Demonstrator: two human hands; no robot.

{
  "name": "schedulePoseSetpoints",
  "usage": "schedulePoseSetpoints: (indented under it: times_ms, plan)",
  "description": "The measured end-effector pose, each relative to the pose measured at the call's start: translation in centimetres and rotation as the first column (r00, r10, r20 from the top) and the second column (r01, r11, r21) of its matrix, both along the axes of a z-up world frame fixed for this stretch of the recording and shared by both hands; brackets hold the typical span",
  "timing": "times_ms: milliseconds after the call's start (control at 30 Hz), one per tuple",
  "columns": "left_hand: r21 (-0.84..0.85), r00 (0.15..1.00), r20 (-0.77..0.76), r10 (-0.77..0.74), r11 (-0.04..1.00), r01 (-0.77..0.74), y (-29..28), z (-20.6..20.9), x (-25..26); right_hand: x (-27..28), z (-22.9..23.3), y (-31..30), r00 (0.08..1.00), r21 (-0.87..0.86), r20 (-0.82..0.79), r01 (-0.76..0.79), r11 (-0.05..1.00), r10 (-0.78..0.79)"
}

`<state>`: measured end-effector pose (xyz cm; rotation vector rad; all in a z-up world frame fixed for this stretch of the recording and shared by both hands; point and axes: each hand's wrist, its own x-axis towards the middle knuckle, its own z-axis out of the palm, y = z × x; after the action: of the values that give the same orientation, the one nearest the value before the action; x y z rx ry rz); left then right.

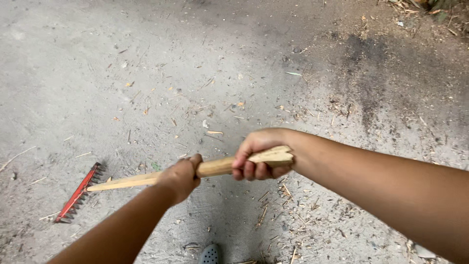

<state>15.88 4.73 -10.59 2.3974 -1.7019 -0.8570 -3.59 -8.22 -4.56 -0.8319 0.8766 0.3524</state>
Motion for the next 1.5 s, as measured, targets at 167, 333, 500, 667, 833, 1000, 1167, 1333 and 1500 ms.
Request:
schedulePoseSetpoints:
  times_ms: [167, 333, 500, 667, 833, 1000, 1167, 1333, 1500]
  plan:
    - [-0.253, 0.981, 0.033, -0.189, 0.948, 0.192, -1.7, -2.0, -2.5, -5.2, 1.2, 0.5, 0.99, 0.022, -0.055, 0.133, 0.991, -0.132]
    - [-0.31, 0.958, -0.033, -0.283, 0.914, 0.26, -3.7, -0.5, -8.0, -11.8, 5.2, 1.0, 0.976, -0.151, -0.107, 0.172, 0.973, -0.189]
    - [-0.394, 0.912, 0.006, -0.41, 0.837, 0.379, -5.6, 2.5, -13.9, -18.9, 8.9, 0.1, 0.991, -0.103, -0.033, 0.126, 0.987, -0.13]
    - [-0.182, 0.892, -0.043, -0.449, 0.882, 0.435, -6.0, 7.8, -17.2, -22.2, 12.3, -0.9, 0.998, -0.188, 0.008, 0.07, 0.98, -0.069]
    - [-0.26, 0.846, 0.087, -0.526, 0.808, 0.529, -5.7, 10.3, -16.4, -22.3, 14.1, 0.1, 0.984, -0.329, -0.018, 0.162, 0.93, -0.178]
    - [-0.205, 0.868, 0.151, -0.473, 0.844, 0.495, -6.2, 8.7, -12.4, -18.4, 11.7, -0.3, 0.992, -0.171, 0.118, 0.062, 0.983, -0.042]
    - [-0.234, 0.911, 0.219, -0.35, 0.888, 0.397, -5.6, 5.3, -5.0, -8.6, 6.9, 0.3, 0.98, -0.336, -0.005, 0.185, 0.924, -0.198]
    - [-0.075, 0.97, 0.088, -0.225, 0.97, 0.231, -5.1, 3.1, -2.5, -3.7, 3.3, 1.4, 0.98, -0.275, 0.017, 0.196, 0.941, -0.2]
    - [-0.189, 0.932, 0.046, -0.359, 0.913, 0.361, -5.9, 0.5, -6.7, -10.2, 3.7, 2.1, 0.968, -0.235, -0.048, 0.23, 0.944, -0.248]
